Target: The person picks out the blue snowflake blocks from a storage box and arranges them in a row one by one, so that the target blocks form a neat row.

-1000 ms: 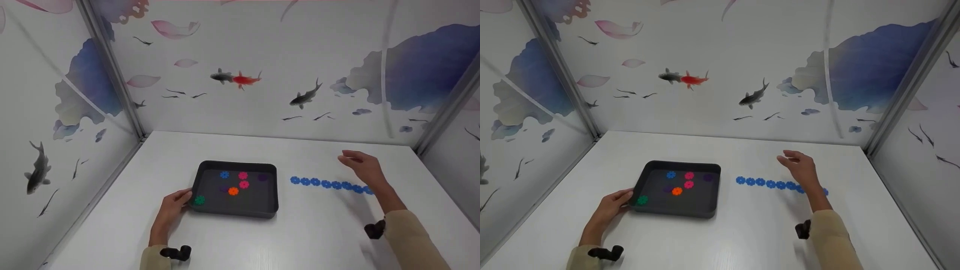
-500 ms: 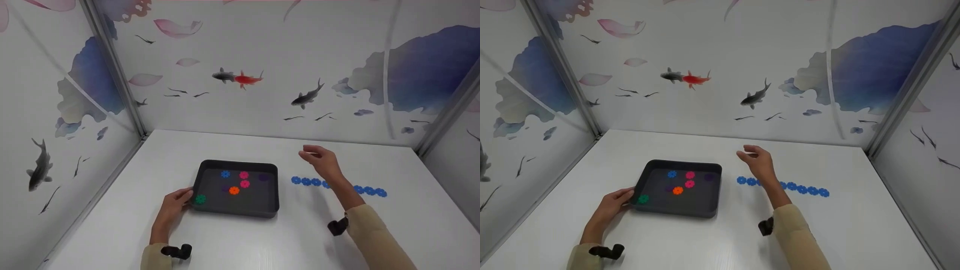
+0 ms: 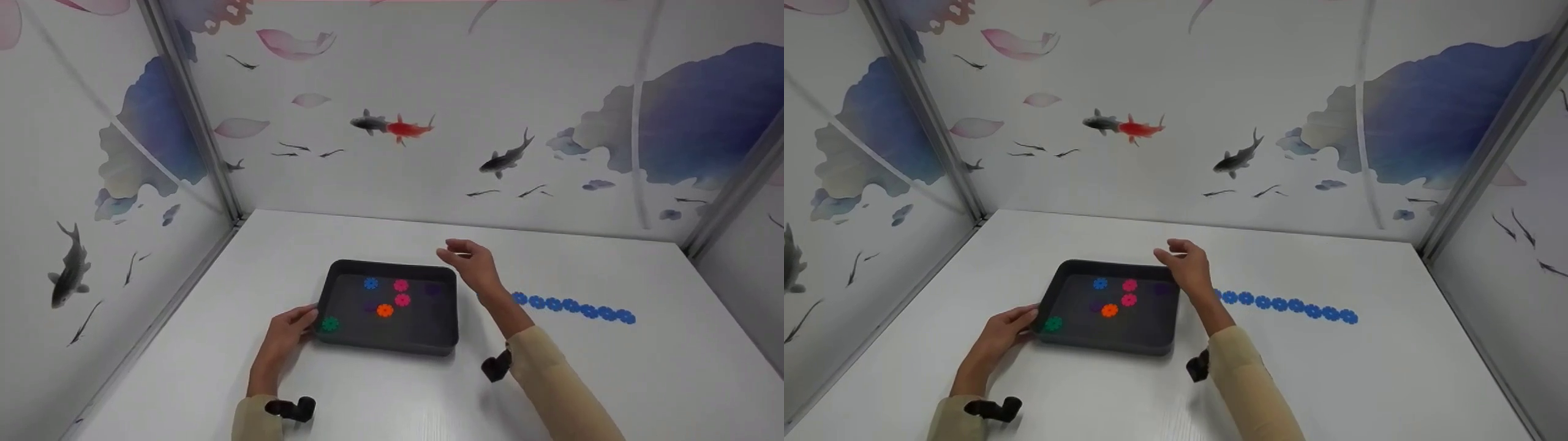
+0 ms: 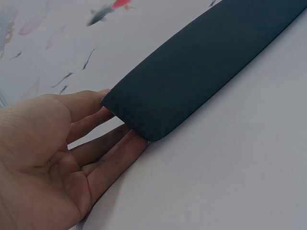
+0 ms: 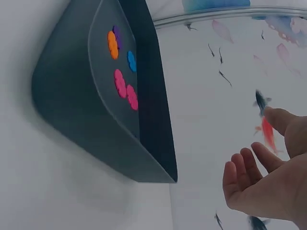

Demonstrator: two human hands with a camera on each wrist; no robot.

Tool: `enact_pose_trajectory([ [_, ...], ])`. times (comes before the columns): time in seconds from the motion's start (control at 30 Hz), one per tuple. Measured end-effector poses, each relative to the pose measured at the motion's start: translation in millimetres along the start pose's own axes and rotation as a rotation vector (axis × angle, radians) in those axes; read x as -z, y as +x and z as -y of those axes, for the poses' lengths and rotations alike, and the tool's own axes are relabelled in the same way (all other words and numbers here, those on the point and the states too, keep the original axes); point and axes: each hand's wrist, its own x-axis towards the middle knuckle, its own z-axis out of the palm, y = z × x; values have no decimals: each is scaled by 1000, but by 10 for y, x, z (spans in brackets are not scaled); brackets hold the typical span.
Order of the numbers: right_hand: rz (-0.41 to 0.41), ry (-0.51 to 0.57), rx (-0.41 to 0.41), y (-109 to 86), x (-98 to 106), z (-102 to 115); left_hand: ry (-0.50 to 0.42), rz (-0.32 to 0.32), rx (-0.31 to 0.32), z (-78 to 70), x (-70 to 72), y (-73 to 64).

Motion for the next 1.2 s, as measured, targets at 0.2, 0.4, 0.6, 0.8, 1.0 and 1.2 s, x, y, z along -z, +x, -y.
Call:
enact_pose_trajectory([
  [0.2,9,48,-49,12,-390,53,-83,1,1,1,11,-2],
  [0.4,11,76,-126,55,-733,97,-56,-3,-3,4,30,-1],
  [0.6,24,73,-150,103,-1021,24,-47,-3,-10,6,28,12],
  [0.8,1,-8,-151,126,-1233,-92,-27,-1,-25,-2,12,5],
  [1.0,-2,-80,-126,189,-1358,-166,-18,3,-32,-15,2,0],
  [1.2,13,-177,-60,231,-1452,-218,-37,-4,-39,9,7,9],
])
